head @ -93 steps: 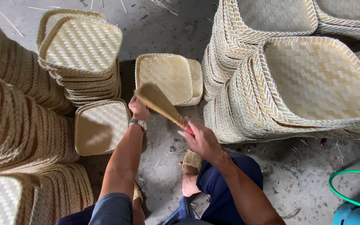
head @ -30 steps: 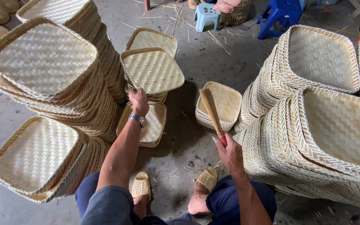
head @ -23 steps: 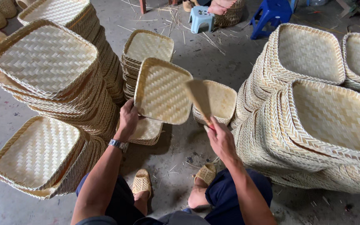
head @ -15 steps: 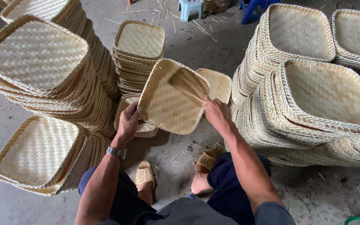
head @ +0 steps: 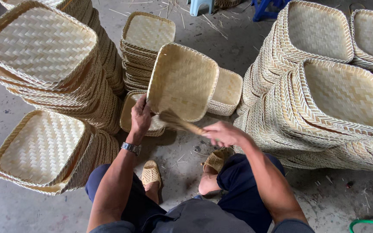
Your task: The person cleans woven bamboo baskets with a handheld broom, brushing the inside and outside of each square basket one at a time.
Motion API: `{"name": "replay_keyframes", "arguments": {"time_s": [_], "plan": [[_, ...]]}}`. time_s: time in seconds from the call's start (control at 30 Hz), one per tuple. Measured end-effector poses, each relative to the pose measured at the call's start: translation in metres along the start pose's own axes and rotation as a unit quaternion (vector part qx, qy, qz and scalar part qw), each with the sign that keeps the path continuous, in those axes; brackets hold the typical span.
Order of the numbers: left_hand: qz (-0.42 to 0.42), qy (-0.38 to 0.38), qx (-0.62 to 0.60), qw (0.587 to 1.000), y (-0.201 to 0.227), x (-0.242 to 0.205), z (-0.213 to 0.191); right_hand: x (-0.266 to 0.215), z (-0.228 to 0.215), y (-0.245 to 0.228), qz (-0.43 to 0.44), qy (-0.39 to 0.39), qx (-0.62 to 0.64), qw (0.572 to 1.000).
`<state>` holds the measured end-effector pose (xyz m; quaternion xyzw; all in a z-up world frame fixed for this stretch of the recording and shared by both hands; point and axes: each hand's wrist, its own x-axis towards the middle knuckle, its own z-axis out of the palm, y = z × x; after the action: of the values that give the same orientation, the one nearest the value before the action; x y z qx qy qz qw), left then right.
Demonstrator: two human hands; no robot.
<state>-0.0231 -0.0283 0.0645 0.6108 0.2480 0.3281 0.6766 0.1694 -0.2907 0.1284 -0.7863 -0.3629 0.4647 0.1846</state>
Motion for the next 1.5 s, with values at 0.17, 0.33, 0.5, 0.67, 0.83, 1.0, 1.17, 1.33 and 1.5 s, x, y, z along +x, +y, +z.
{"name": "replay_keyframes", "arguments": {"time_s": [0.17, 0.33, 0.5, 0.67, 0.83, 1.0, 1.17, 1.33, 1.5], "plan": [[-0.014, -0.049, 0.132, 0.990, 0.007, 0.007, -0.008, 0.006, -0.054, 0.013, 0.006, 0.266, -0.045, 0.963], [0.054, -0.096, 0.087, 0.990, -0.018, 0.009, 0.007, 0.012, 0.011, -0.034, -0.228, 0.081, -0.170, 0.955], [0.022, -0.046, 0.147, 0.988, 0.009, 0.017, -0.028, -0.049, -0.029, -0.009, -0.020, 0.142, -0.082, 0.986], [-0.082, -0.104, -0.038, 0.990, 0.027, 0.023, -0.037, -0.042, -0.054, 0.029, -0.059, 0.446, 0.106, 0.887], [-0.042, -0.206, -0.044, 0.977, 0.014, 0.025, -0.041, 0.015, -0.041, 0.075, -0.229, 0.355, 0.413, 0.807], [0.069, -0.135, 0.222, 0.963, -0.008, 0.030, -0.031, 0.033, -0.006, 0.072, -0.280, 0.322, 0.502, 0.752], [0.073, -0.036, 0.293, 0.953, -0.014, -0.002, 0.030, 0.036, 0.045, 0.037, -0.213, 0.411, 0.390, 0.796], [-0.019, -0.080, 0.018, 0.996, -0.009, -0.034, 0.070, 0.046, 0.116, 0.015, -0.170, 0.483, 0.115, 0.851], [0.060, -0.043, -0.071, 0.995, -0.007, -0.040, 0.067, 0.037, 0.152, -0.001, -0.281, 0.498, 0.029, 0.820]]}}
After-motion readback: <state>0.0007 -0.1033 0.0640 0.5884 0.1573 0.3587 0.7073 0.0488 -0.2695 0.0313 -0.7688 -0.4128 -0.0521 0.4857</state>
